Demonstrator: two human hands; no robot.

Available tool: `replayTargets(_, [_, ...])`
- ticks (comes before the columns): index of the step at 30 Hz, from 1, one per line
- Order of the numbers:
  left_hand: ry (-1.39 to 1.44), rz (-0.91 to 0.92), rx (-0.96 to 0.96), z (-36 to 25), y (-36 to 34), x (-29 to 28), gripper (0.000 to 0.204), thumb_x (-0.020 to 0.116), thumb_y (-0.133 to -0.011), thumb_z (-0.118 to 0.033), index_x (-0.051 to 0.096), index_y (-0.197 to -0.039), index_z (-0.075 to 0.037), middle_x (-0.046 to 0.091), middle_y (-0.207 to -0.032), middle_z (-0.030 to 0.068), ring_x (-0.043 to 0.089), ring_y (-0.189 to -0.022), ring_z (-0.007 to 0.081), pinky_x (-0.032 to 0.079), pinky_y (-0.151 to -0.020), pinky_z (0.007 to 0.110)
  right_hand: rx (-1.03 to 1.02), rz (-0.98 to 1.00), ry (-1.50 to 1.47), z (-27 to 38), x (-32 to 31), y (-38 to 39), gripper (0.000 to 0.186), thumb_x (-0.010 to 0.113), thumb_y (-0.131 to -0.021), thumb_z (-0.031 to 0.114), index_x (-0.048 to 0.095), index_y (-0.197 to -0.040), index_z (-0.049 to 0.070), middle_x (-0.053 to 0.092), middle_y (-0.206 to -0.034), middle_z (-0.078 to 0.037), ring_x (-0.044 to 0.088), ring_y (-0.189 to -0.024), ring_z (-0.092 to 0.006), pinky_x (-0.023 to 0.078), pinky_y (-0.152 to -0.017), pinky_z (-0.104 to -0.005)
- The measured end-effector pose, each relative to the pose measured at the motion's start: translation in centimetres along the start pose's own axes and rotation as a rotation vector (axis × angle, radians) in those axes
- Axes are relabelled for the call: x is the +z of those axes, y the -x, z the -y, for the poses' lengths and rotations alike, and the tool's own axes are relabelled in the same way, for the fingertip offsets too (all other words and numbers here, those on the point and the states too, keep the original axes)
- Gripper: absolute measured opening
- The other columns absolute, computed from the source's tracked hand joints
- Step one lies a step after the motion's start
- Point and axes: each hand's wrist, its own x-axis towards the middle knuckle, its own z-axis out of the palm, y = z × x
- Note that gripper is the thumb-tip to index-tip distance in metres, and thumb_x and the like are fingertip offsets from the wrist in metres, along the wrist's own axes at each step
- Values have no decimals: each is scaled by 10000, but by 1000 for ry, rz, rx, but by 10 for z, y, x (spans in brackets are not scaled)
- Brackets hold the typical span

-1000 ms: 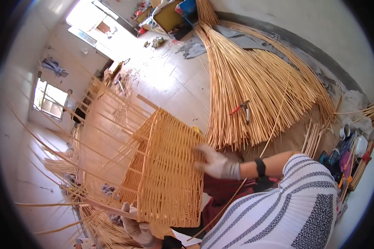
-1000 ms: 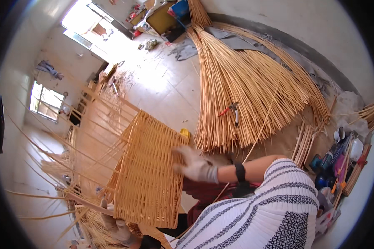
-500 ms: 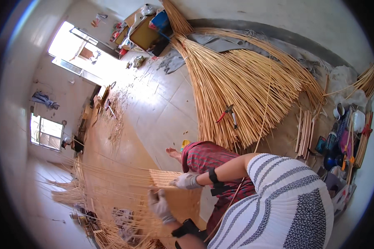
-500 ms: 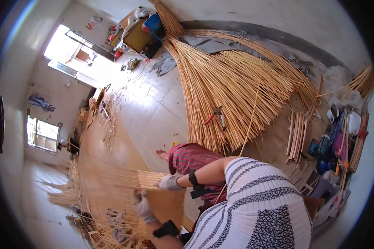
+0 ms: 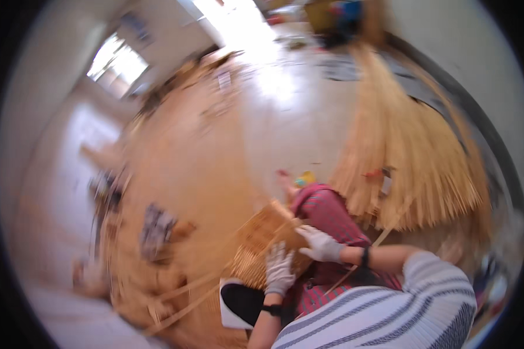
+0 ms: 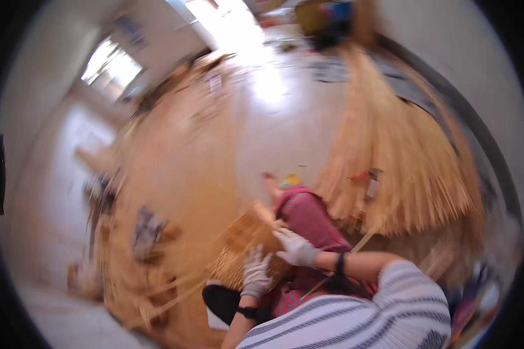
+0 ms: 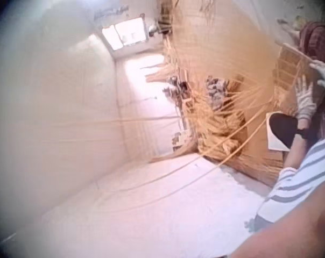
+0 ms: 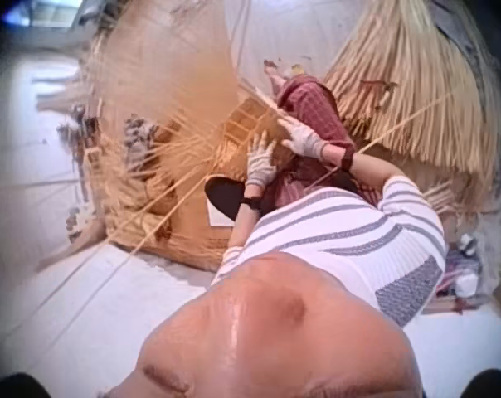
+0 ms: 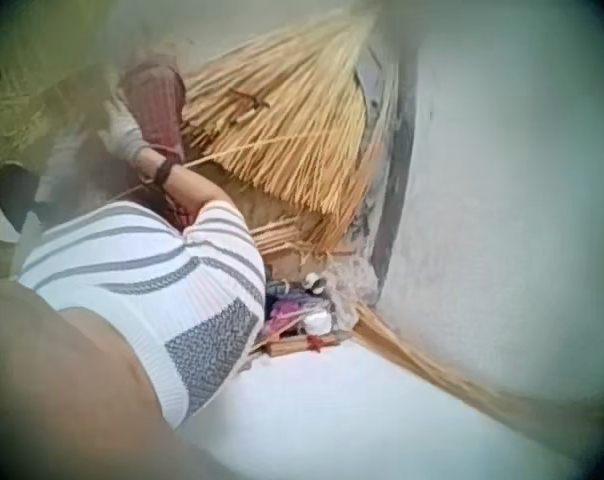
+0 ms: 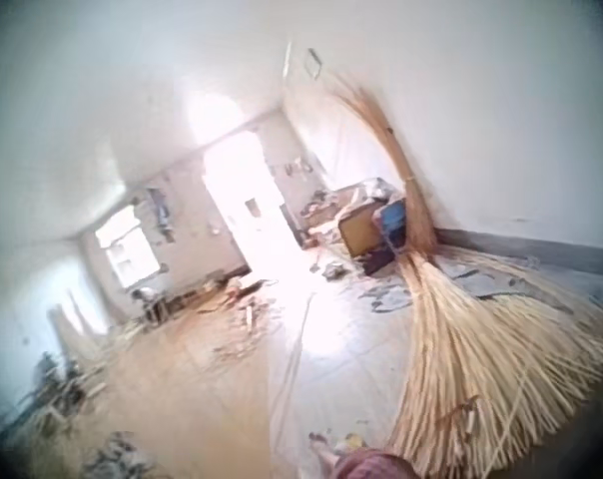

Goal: Weaving a rectangular basket using long wooden or reed strips.

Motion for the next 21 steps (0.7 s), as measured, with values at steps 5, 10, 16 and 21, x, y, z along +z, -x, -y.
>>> replayTargets(5, [421, -18, -63, 12, 18, 7, 636, 697, -901, -476, 584, -1444, -164, 377, -1624, 191, 226, -1546, 433, 204, -1265, 518, -308, 1176, -60, 43, -33, 45, 540, 583, -1011, 357, 518, -1486, 107, 645, -1347, -187, 621, -1222, -365, 488, -1042, -435])
replayTargets(10, [1150, 159, -126, 7, 27, -10, 548, 658, -996, -367, 537, -1479, -138, 594, -1434, 186, 516, -1395, 335, 431, -1139, 426, -60, 1299, 136, 58, -35, 62, 574, 491, -1036, 554, 612, -1392, 120, 682, -1305, -153, 633, -1234, -325, 469, -1055, -417])
replayTargets(16, [1035, 93, 51, 5, 51, -49, 474, 619, -1027, -350, 556, -1437, -122, 697, -1279, 152, 667, -1200, 276, 510, -1024, 366, -88, 1062, 190, 72, -63, 39, 480, 586, -1002, 511, 693, -1289, 140, 739, -1152, -136, 690, -1114, -324, 526, -969, -406])
replayTargets(21, [524, -327, -167, 22, 60, -60, 262, 610, -1011, -309, 702, -1128, -93, 754, -1008, 140, 720, -927, 346, 553, -802, 443, -342, 39, 414, 89, -97, -2, 224, 700, -928, 275, 758, -1077, 119, 726, -1039, -140, 686, -975, -325, 546, -886, -421])
